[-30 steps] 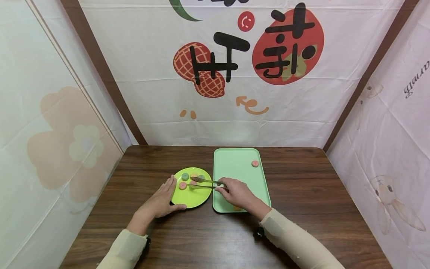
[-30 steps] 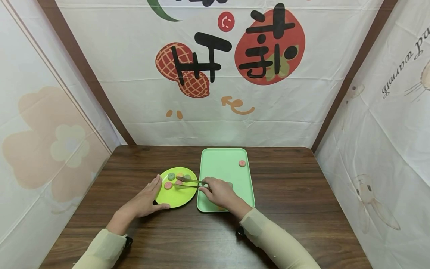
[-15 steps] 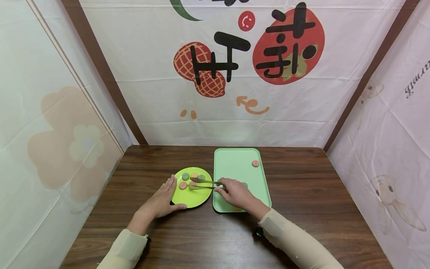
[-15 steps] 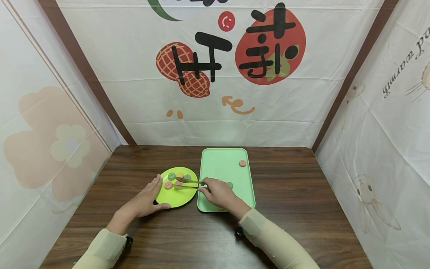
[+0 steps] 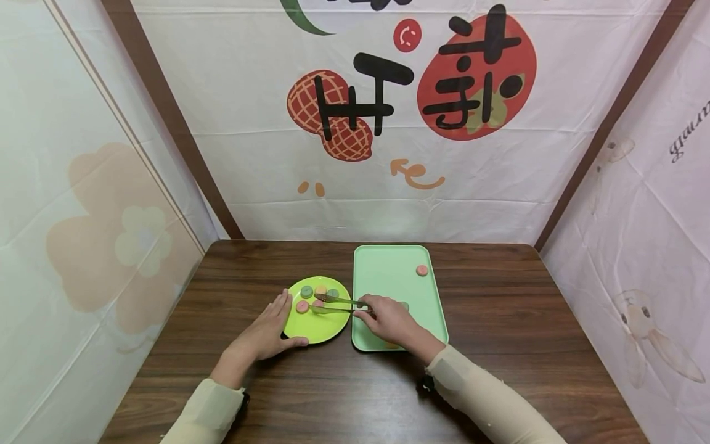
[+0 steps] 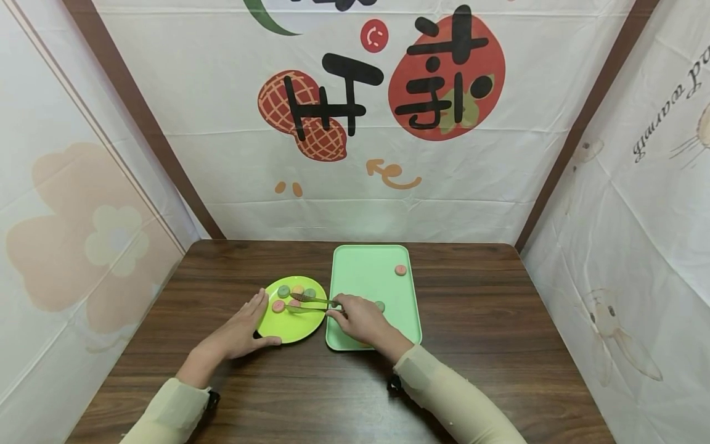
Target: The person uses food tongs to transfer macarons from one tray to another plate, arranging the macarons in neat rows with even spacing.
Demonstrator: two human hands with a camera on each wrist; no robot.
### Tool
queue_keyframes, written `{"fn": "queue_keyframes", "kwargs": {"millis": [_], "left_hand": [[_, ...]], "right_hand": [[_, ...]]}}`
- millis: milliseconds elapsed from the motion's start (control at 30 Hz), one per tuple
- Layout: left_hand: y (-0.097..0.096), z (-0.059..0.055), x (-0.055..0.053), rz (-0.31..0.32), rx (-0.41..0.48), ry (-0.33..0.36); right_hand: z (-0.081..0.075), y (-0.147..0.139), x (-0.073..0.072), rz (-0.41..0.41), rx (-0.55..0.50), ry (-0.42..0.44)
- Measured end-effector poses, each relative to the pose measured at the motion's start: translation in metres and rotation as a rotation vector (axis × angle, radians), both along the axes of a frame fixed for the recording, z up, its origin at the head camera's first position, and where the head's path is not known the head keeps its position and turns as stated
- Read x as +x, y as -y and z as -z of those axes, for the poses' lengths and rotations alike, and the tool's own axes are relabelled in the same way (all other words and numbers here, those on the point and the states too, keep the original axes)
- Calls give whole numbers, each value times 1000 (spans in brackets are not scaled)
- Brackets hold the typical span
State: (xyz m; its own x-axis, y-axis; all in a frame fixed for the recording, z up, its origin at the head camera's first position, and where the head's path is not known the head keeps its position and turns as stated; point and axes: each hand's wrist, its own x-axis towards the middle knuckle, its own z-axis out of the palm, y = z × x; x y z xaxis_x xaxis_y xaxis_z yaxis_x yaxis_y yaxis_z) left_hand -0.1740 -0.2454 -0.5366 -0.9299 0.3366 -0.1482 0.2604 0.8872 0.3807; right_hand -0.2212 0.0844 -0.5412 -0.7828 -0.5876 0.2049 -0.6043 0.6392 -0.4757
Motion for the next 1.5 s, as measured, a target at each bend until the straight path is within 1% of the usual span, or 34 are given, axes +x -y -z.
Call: {"fn": "queue_keyframes", "kwargs": {"millis": [300, 733, 833, 1033, 1367, 1500], "left_hand": [[-1, -2, 0, -8, -4, 2], [-1, 0, 0, -13, 0, 11], [-1, 0, 0, -11, 2, 9], [-1, 0, 1, -6, 1, -3], [-1, 0, 1, 0, 3, -28], [-2, 0, 1, 0, 3, -28]], "right_hand": [[1, 0, 0, 8, 2, -2], [-2, -2, 2, 12, -20, 23], [-4, -4, 3, 17, -34, 30], [-7, -10, 5, 32, -61, 9], [-7, -22, 5, 50, -79, 15], [-8, -27, 5, 59, -97, 32]]}}
